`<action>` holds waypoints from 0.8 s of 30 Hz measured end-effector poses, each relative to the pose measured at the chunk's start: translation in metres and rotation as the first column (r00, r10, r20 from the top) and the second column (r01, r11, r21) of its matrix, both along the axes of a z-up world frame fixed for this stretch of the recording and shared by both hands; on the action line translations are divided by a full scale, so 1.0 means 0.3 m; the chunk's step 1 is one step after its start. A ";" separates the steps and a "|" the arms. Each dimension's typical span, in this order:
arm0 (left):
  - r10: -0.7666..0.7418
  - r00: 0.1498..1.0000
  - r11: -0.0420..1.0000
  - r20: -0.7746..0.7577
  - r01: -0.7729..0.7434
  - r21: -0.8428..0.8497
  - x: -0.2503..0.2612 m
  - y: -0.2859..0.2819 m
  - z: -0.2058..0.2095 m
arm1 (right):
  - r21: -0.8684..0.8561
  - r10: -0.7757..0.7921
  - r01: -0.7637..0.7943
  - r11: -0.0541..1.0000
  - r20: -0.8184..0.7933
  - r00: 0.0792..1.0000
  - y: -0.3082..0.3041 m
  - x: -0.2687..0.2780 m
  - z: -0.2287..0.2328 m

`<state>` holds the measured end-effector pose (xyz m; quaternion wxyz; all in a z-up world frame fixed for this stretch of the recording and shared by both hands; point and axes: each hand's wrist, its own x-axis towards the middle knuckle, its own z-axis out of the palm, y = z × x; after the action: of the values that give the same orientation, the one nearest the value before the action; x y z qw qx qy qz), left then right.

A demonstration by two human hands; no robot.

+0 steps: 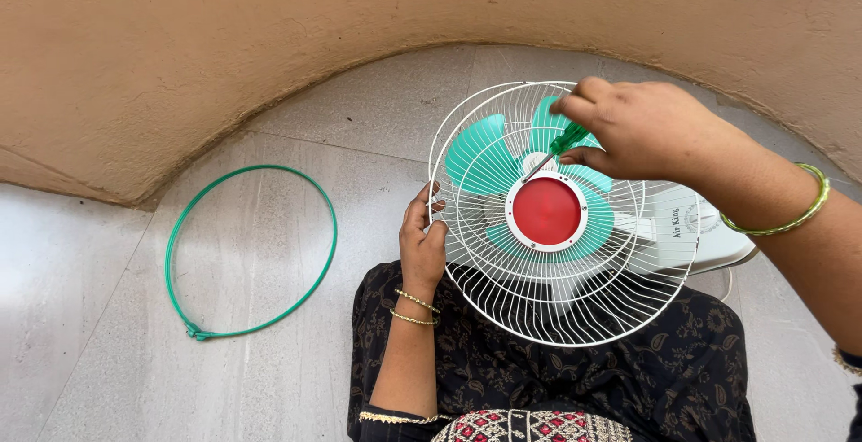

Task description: The person uses a screwdriver to remove screws from the front grill of a table fan, then detaches the grill and the central red hub cap. The person places the removed parts on the floor.

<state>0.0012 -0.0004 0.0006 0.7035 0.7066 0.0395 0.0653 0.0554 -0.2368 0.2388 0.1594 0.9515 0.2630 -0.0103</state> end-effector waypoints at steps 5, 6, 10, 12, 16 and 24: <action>0.007 1.000 1.000 0.011 -0.007 0.001 0.001 0.003 -0.002 | -0.316 -0.179 0.147 0.937 -0.074 0.981 0.024 0.017 -0.071; 0.006 1.000 1.000 0.002 -0.006 -0.005 0.002 0.007 -0.002 | -0.305 -0.115 0.099 0.947 -0.038 0.993 0.013 0.012 -0.083; 0.012 1.000 1.000 0.017 -0.013 0.008 0.004 0.005 -0.008 | -0.388 0.146 -0.105 0.916 0.079 0.986 -0.021 -0.015 -0.103; 0.013 1.000 1.000 0.008 -0.013 -0.004 0.008 0.006 -0.009 | -0.444 0.308 -0.227 0.867 0.118 0.944 -0.015 -0.019 -0.105; 0.006 1.000 0.999 0.031 -0.005 -0.033 0.009 0.004 -0.009 | -0.522 0.569 -0.451 0.724 0.083 0.818 0.028 -0.010 -0.097; 0.014 0.999 1.000 0.037 -0.014 0.006 0.012 0.007 -0.026 | -0.219 0.066 -0.055 0.974 0.044 0.997 0.082 0.042 -0.046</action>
<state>0.0049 0.0018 -0.0073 0.7012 0.7073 0.0314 0.0833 0.0680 -0.2121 0.2250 0.2695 0.9198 0.2852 -0.0100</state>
